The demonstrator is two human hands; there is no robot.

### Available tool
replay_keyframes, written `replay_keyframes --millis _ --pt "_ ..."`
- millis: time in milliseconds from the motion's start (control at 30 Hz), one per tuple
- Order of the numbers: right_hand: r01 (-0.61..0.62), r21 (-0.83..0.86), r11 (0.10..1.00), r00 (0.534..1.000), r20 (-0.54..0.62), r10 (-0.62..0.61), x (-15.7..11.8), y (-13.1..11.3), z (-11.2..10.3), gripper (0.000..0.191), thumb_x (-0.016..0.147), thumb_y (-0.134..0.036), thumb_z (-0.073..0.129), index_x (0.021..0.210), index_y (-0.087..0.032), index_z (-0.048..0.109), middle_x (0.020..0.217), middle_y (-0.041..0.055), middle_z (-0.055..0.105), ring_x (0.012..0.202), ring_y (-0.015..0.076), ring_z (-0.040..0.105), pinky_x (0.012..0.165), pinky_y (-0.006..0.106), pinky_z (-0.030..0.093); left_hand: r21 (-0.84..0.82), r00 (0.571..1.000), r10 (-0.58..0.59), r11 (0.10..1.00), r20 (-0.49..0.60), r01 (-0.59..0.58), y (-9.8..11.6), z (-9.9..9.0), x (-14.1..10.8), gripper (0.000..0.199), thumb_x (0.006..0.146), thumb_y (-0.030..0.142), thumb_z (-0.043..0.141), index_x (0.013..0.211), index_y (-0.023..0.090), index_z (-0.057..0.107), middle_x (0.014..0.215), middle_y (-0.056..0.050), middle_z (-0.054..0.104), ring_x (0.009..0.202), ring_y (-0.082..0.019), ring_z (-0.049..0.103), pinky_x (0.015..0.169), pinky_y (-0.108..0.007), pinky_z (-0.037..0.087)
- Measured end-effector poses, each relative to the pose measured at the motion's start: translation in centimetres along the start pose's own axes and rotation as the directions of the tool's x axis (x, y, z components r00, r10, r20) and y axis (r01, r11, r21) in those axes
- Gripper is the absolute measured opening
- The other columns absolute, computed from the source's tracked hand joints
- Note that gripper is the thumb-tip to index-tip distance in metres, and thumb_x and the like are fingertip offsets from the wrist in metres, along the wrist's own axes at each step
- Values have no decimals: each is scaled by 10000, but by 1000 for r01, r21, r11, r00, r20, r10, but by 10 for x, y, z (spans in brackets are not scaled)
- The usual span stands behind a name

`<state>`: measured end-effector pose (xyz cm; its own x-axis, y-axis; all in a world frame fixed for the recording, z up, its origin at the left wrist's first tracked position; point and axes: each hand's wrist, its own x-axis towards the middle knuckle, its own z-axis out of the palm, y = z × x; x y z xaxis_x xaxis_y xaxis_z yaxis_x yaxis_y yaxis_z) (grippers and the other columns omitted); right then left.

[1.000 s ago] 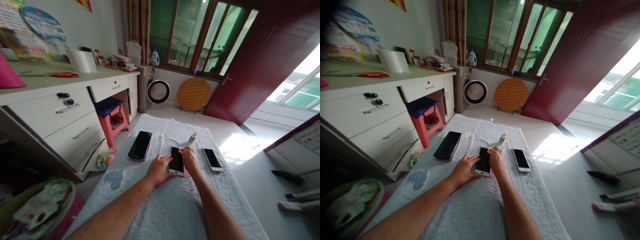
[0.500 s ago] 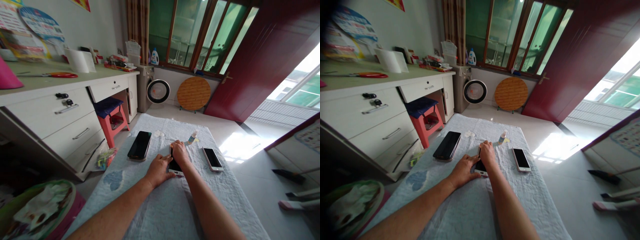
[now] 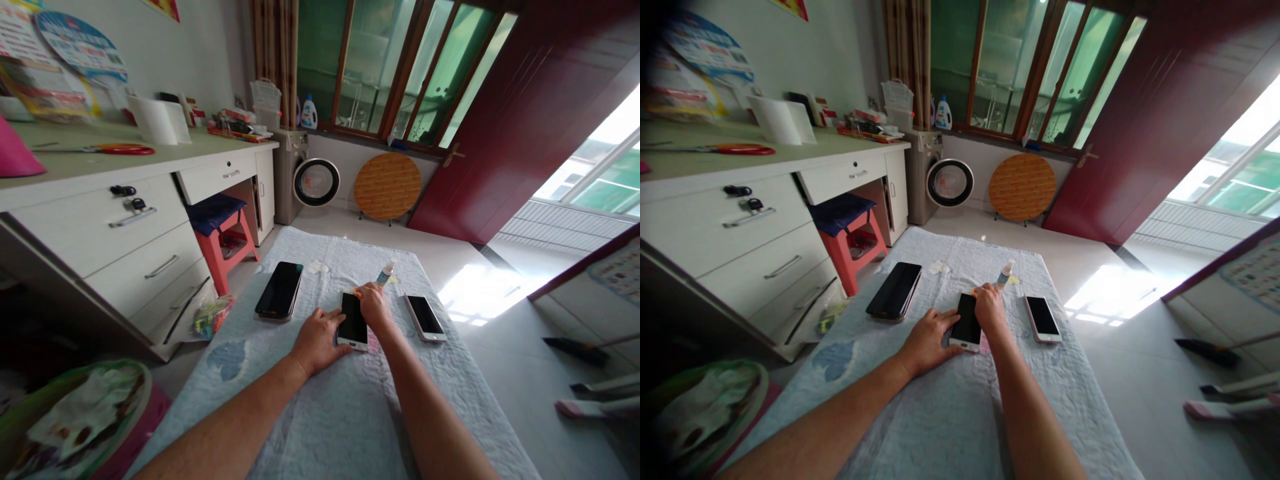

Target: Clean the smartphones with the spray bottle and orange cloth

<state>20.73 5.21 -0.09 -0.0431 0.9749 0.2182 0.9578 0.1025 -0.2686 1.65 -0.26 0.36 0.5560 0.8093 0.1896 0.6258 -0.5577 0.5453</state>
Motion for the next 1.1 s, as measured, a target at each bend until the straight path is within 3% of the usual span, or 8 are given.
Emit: replay_keyframes --millis 367,633,933,1100 --pt "-45 -12 999 999 18 45 -17 6 -10 277 896 -145 437 813 -154 701 824 59 618 774 143 531 731 239 334 5 1000 -4 1000 -13 4 -5 7 0 636 699 532 716 1229 203 591 1348 -51 557 1096 -290 525 973 -394 417" --pt "-6 28 1000 992 124 3 -49 -7 -26 261 887 -131 454 765 -176 680 815 33 594 759 120 529 687 217 329 17 1000 -23 1000 9 23 -6 6 0 662 710 563 693 1252 200 582 1383 -60 529 1124 -297 513 986 -401 417" --pt "45 126 991 981 182 -67 -103 -28 -40 285 890 -105 432 740 -189 659 809 25 577 730 119 525 695 214 341 31 1000 -23 999 1 23 -6 8 0 639 708 443 719 1271 179 574 1385 -66 527 1124 -285 505 997 -379 414" --pt "40 148 988 977 203 -70 -106 -29 -43 285 888 -111 434 736 -195 660 810 23 580 744 125 527 708 218 347 29 1000 -20 999 3 20 -7 8 1 639 710 440 721 1273 174 575 1380 -65 532 1133 -282 500 1008 -373 409"
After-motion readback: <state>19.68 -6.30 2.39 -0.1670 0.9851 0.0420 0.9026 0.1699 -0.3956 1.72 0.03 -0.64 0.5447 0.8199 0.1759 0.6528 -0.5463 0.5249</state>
